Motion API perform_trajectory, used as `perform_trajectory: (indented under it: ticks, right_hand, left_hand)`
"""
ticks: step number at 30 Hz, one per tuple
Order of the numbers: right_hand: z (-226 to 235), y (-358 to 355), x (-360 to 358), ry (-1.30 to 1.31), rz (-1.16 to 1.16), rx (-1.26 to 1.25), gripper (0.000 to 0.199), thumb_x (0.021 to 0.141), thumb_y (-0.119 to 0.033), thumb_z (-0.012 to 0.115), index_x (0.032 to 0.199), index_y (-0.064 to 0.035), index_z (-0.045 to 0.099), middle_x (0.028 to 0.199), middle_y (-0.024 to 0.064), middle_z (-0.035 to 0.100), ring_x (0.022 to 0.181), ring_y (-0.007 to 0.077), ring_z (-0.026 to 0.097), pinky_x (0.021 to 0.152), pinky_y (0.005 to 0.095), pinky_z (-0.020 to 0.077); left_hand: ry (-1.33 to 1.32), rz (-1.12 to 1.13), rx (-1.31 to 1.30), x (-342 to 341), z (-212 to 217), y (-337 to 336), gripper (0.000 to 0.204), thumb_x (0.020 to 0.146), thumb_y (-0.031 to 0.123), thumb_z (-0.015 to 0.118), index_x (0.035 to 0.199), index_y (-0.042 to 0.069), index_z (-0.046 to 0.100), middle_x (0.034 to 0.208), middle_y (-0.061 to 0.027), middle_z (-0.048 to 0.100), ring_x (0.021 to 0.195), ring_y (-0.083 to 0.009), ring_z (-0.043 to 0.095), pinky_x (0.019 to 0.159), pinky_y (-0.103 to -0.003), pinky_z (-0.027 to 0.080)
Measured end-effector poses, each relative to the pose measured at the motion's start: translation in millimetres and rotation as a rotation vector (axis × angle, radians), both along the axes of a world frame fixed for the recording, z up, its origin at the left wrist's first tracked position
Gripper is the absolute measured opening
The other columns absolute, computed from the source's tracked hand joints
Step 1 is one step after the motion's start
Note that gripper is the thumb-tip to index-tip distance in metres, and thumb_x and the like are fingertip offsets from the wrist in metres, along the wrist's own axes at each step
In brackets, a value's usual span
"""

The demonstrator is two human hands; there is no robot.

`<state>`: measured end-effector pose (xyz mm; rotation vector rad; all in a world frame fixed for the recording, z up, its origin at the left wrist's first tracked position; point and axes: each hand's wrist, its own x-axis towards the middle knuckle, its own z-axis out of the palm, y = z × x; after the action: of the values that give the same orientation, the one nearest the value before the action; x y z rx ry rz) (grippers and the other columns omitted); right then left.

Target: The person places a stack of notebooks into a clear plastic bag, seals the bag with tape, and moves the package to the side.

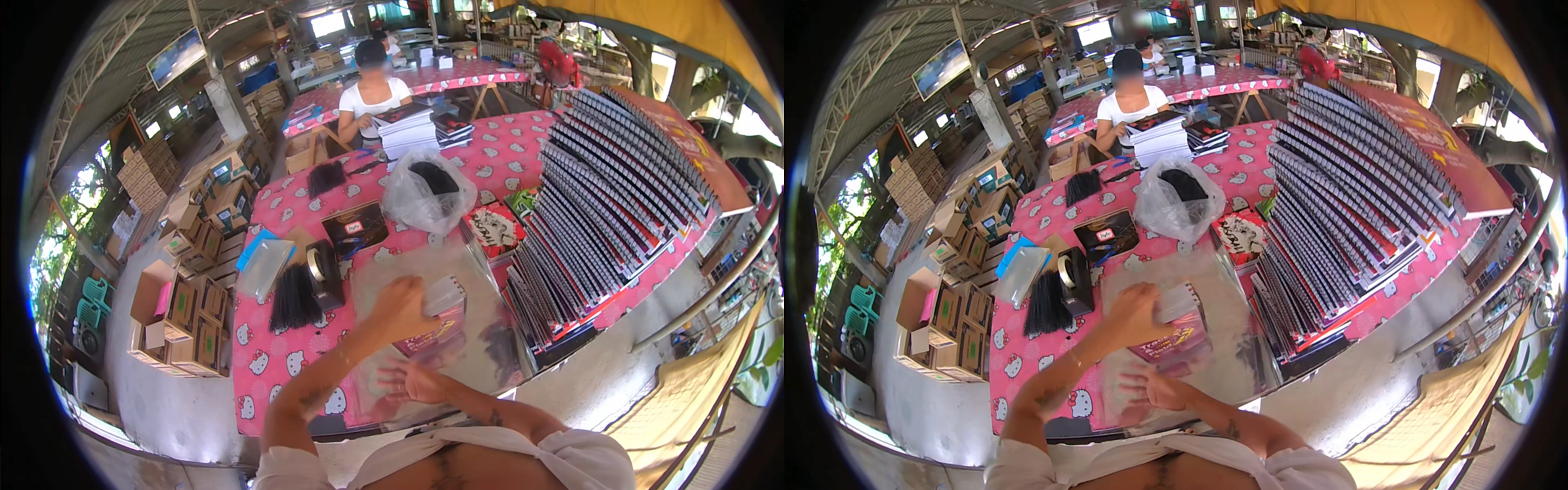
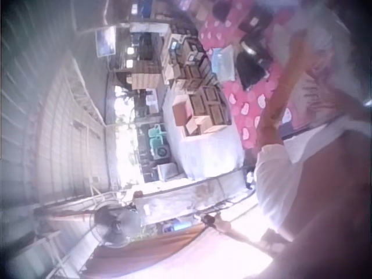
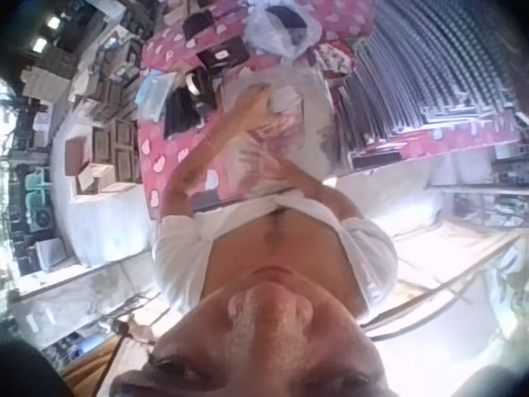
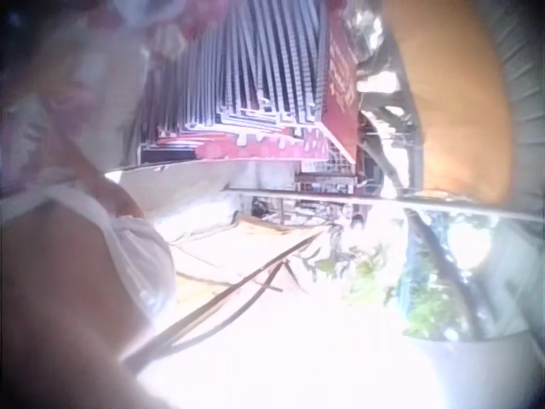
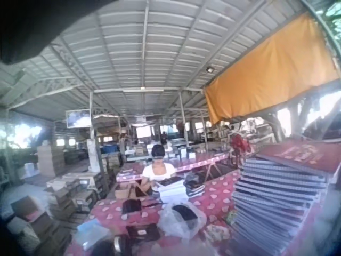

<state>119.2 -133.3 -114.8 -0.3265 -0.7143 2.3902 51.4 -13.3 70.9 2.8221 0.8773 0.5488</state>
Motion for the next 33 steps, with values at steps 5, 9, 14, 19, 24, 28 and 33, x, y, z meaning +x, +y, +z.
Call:
perform_trajectory:
  ticks: [5,9,14,19,24,28,33]
  right_hand:
    - [-10.1,27.5,74.4,0.378,-0.766,-0.172,0.087,0.080,-0.052,0.073,0.149,-0.0169,0.032,0.142,0.0095,0.048,0.128,0.0257,0.050,0.107,0.0547,0.0397]
    - [109.7,21.2,112.7,-0.339,-0.944,0.027,0.084,0.076,-0.031,0.085,0.143,-0.0060,0.040,0.133,0.0108,0.055,0.113,0.0241,0.060,0.099,0.0431,0.0484]
    - [105.4,53.9,129.4,-0.829,-0.681,0.760,0.057,0.081,-0.018,0.079,0.131,-0.0051,0.054,0.114,0.0062,0.065,0.106,0.0174,0.060,0.093,0.0307,0.0476]
    - [145.9,58.3,144.0,-0.838,-0.816,0.723,0.034,0.088,-0.020,0.073,0.116,-0.0025,0.065,0.110,0.0058,0.066,0.105,0.0173,0.060,0.091,0.0307,0.0463]
    - [245.2,17.1,78.9,-1.114,-1.101,1.394,0.028,0.086,-0.022,0.069,0.108,-0.0047,0.068,0.106,0.0122,0.066,0.099,0.0287,0.063,0.090,0.0365,0.0475]
    - [234.9,28.0,32.0,-1.463,-0.986,1.703,0.034,0.076,-0.023,0.075,0.106,-0.0087,0.065,0.095,0.0099,0.065,0.097,0.0277,0.062,0.095,0.0437,0.0427]
    - [232.7,30.5,10.9,-1.534,-0.861,1.722,0.027,0.074,-0.022,0.076,0.093,-0.0101,0.062,0.088,0.0059,0.062,0.089,0.0256,0.062,0.085,0.0422,0.0438]
  left_hand:
    - [-0.402,0.267,-0.376,-76.9,-30.9,-39.3,0.054,0.068,0.026,0.088,0.104,0.001,0.057,0.103,-0.0147,0.066,0.099,-0.0251,0.066,0.075,-0.037,0.053]
    - [-0.991,0.216,-0.769,-118.9,-148.5,-49.4,0.049,0.078,0.016,0.082,0.120,0.002,0.060,0.104,-0.0109,0.067,0.093,-0.0225,0.065,0.079,-0.033,0.052]
    - [-1.182,0.263,-0.552,-69.6,-79.0,-43.0,0.049,0.085,0.015,0.076,0.129,0.001,0.058,0.107,-0.0101,0.069,0.105,-0.0190,0.063,0.094,-0.031,0.047]
    - [-1.053,0.302,-0.616,-78.9,-35.2,-30.9,0.034,0.099,0.019,0.054,0.123,-0.004,0.063,0.112,-0.0137,0.069,0.106,-0.0190,0.063,0.095,-0.033,0.046]
    - [-0.942,0.842,-0.306,-201.6,-109.5,78.9,0.037,0.094,0.028,0.064,0.112,-0.004,0.069,0.101,-0.0121,0.070,0.092,-0.0191,0.065,0.086,-0.033,0.051]
    - [-1.042,0.879,-0.977,-217.8,-157.9,135.5,0.038,0.083,0.029,0.076,0.104,-0.002,0.071,0.083,-0.0058,0.067,0.079,-0.0149,0.064,0.070,-0.028,0.054]
    - [-1.181,0.794,-0.795,-211.2,-178.8,142.2,0.028,0.085,0.024,0.073,0.103,0.003,0.071,0.073,0.0007,0.060,0.066,-0.0075,0.055,0.052,-0.022,0.045]
